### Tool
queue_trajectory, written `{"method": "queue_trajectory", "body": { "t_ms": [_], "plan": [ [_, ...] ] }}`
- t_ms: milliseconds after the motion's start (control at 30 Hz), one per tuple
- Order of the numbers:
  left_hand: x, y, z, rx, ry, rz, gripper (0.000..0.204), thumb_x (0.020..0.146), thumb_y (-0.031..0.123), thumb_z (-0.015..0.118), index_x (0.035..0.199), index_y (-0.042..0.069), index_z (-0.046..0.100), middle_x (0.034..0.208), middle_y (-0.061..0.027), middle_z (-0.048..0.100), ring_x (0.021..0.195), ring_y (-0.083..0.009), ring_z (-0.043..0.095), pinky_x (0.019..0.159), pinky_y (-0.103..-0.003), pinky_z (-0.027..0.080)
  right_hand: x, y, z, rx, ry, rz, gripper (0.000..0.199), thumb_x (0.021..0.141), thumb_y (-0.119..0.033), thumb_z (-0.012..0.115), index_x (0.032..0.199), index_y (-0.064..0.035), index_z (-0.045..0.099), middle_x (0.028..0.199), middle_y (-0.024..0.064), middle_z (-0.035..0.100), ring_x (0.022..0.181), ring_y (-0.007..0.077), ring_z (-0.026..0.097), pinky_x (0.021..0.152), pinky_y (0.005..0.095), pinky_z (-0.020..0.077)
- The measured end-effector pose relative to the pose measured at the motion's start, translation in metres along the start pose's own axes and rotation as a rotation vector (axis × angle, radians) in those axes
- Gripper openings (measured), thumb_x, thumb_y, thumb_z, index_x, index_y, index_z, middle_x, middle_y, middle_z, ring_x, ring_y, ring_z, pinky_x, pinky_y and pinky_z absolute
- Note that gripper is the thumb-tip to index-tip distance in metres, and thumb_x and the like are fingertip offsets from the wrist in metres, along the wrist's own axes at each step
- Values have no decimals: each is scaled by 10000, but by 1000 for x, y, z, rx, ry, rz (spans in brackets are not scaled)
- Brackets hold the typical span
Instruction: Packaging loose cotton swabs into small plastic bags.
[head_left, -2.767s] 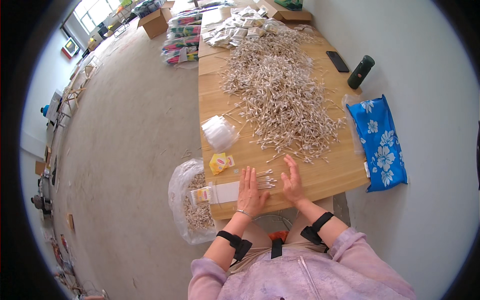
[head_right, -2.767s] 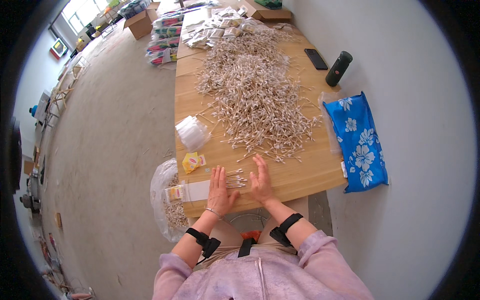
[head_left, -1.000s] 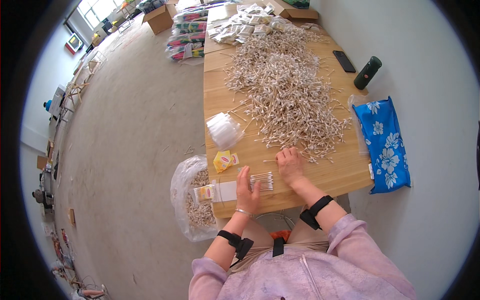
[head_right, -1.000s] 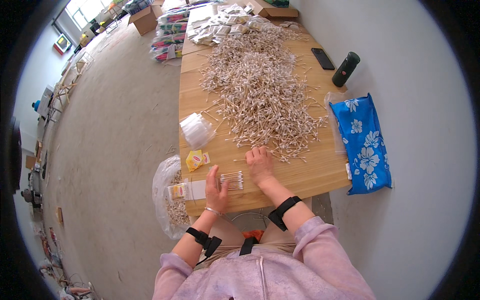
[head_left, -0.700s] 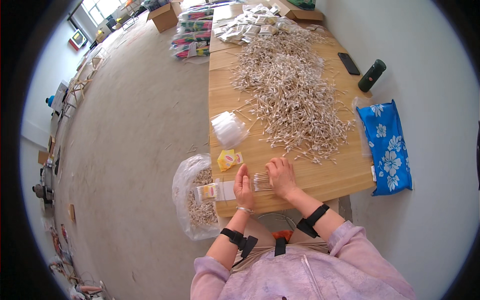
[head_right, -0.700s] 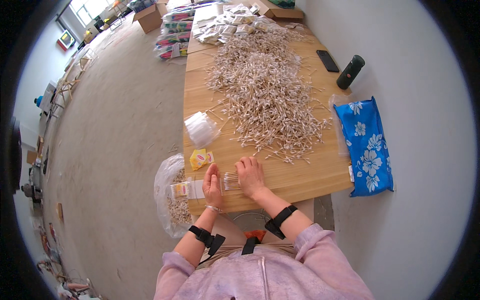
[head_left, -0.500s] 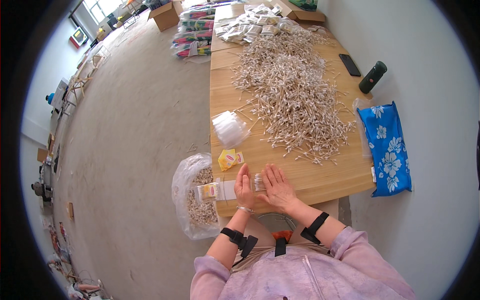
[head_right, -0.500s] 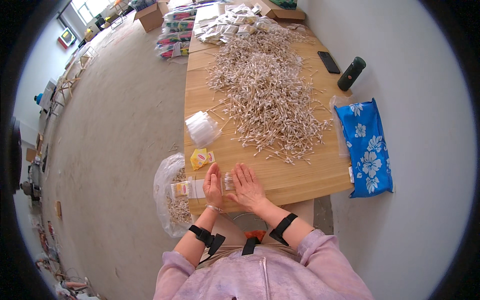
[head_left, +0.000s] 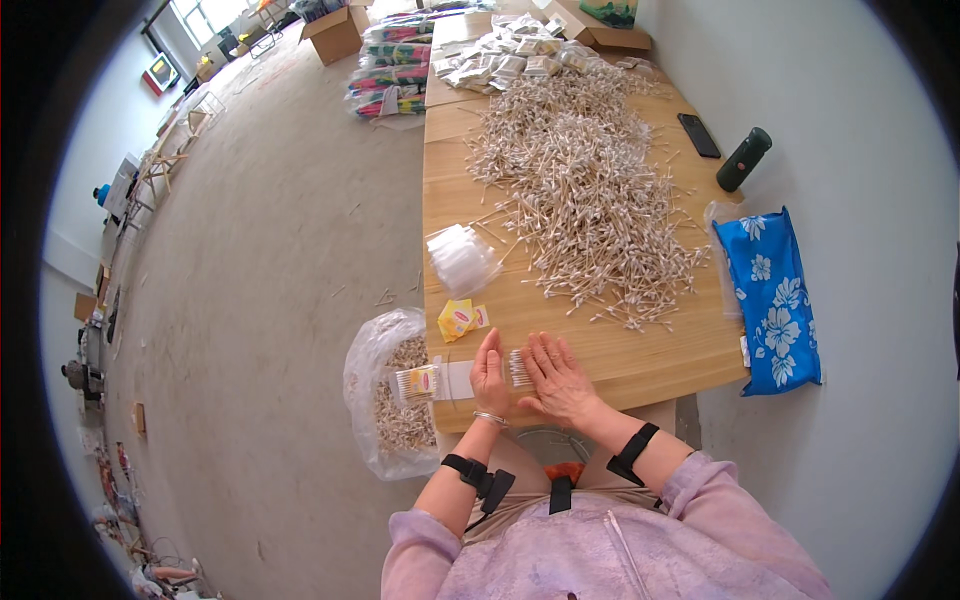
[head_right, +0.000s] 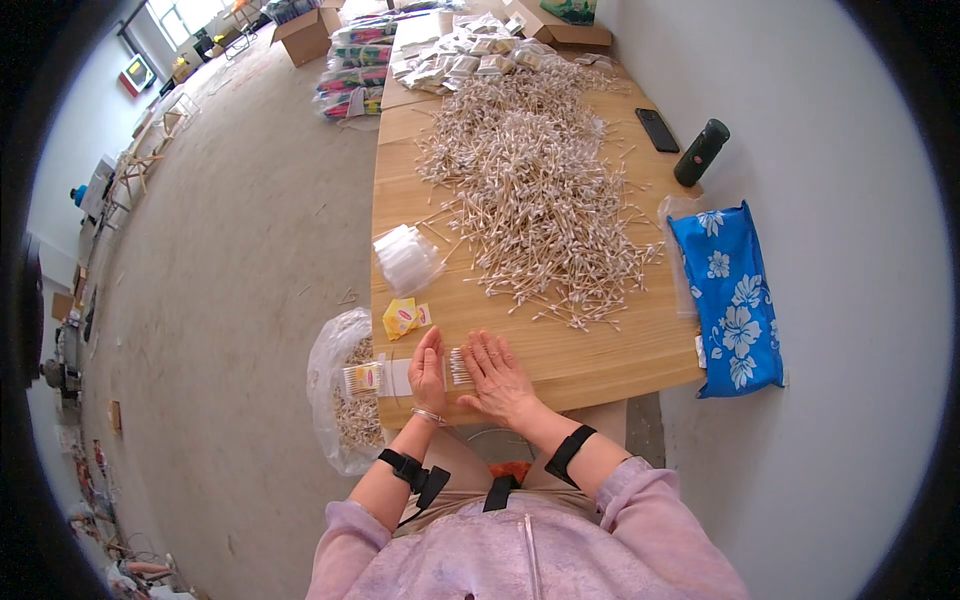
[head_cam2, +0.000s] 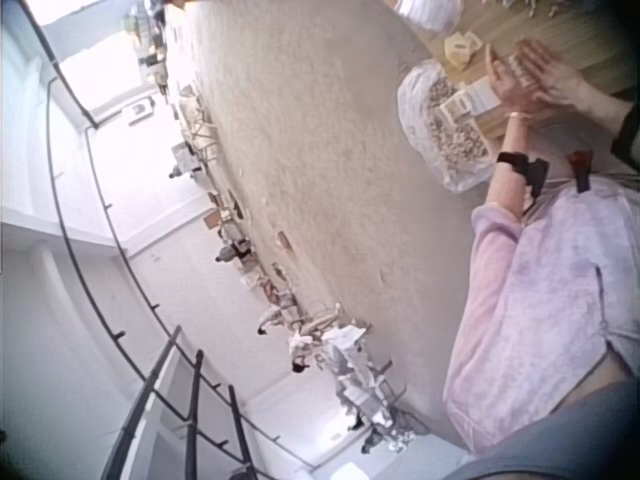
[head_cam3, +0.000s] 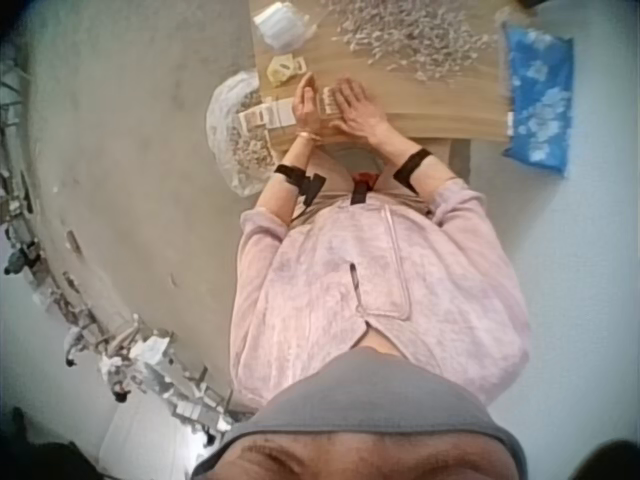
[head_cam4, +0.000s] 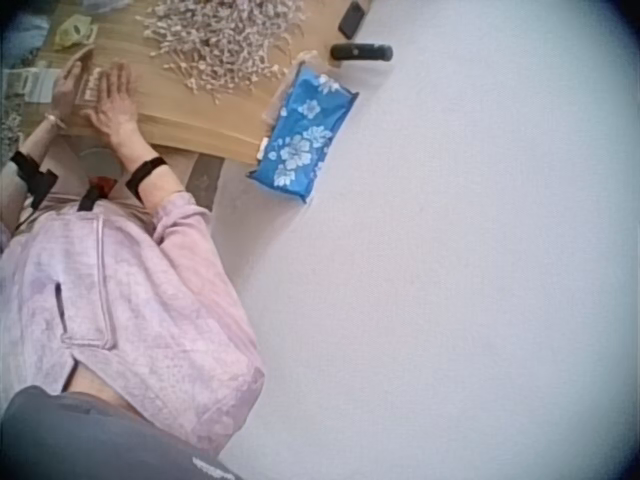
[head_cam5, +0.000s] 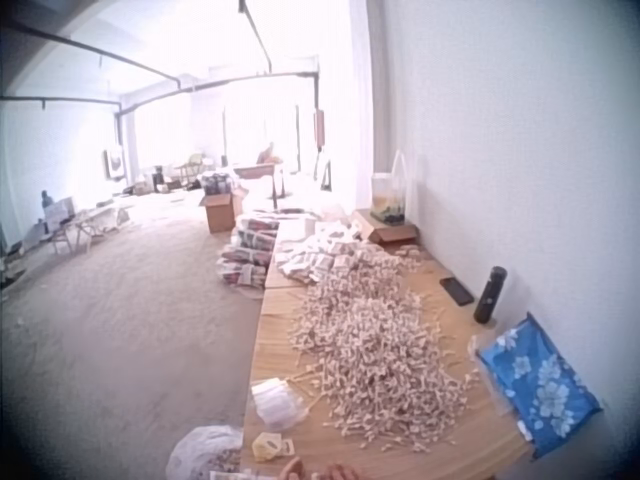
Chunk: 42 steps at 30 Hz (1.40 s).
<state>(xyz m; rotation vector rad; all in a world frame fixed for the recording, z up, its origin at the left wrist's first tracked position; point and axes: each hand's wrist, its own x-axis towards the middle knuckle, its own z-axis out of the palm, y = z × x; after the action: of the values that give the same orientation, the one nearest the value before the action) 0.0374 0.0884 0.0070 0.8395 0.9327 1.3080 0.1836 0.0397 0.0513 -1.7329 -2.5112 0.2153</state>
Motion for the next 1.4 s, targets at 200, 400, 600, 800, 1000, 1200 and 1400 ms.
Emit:
{"method": "queue_trajectory", "body": {
  "t_ms": [200,400,600,800,1000,1200,1400],
  "plan": [
    [-1,4,7,20,21,10,410,1019,186,376,1348,-54,422,1372,-157,461,1287,-225,428,1092,-336,333,0,9,1,140,37,90,890,812,-485,626,1451,-17,220,1513,212,187,1428,349,110,1156,479,89],
    [1,1,3,-35,18,-13,447,1020,231,382,1362,-57,390,1403,-148,423,1316,-225,386,1112,-336,300,-3,15,7,418,336,180,815,822,-304,666,1434,5,226,1494,218,220,1399,367,201,1143,459,175],
    [-3,-9,3,-22,16,1,491,1026,283,359,1378,-60,361,1423,-150,397,1329,-218,367,1119,-318,280,11,0,10,984,580,382,577,915,-142,485,1415,32,259,1495,227,229,1406,355,199,1146,396,169],
    [-6,-18,8,18,-38,56,525,1025,316,351,1393,-58,339,1438,-147,381,1334,-210,360,1118,-326,275,27,-9,17,1205,567,324,567,968,-231,428,1428,42,240,1525,175,213,1423,282,180,1144,348,146],
    [-12,-1,23,-16,3,30,539,1022,329,356,1402,-52,325,1442,-147,374,1345,-213,343,1122,-332,258,20,3,12,1148,659,360,484,945,-167,443,1378,33,361,1466,187,328,1389,301,253,1134,371,183],
    [-5,9,20,-91,50,-15,534,1020,326,372,1404,-41,327,1448,-137,368,1359,-212,323,1131,-330,240,18,24,1,480,500,214,293,854,-78,504,1131,-29,585,1291,152,492,1281,339,378,1070,433,300],
    [1,-5,9,-58,7,-3,530,1021,325,365,1396,-47,336,1449,-140,365,1360,-217,322,1137,-331,243,20,25,5,563,407,157,308,870,-66,498,1169,-29,562,1307,152,480,1280,327,385,1081,403,302]
  ]
}}
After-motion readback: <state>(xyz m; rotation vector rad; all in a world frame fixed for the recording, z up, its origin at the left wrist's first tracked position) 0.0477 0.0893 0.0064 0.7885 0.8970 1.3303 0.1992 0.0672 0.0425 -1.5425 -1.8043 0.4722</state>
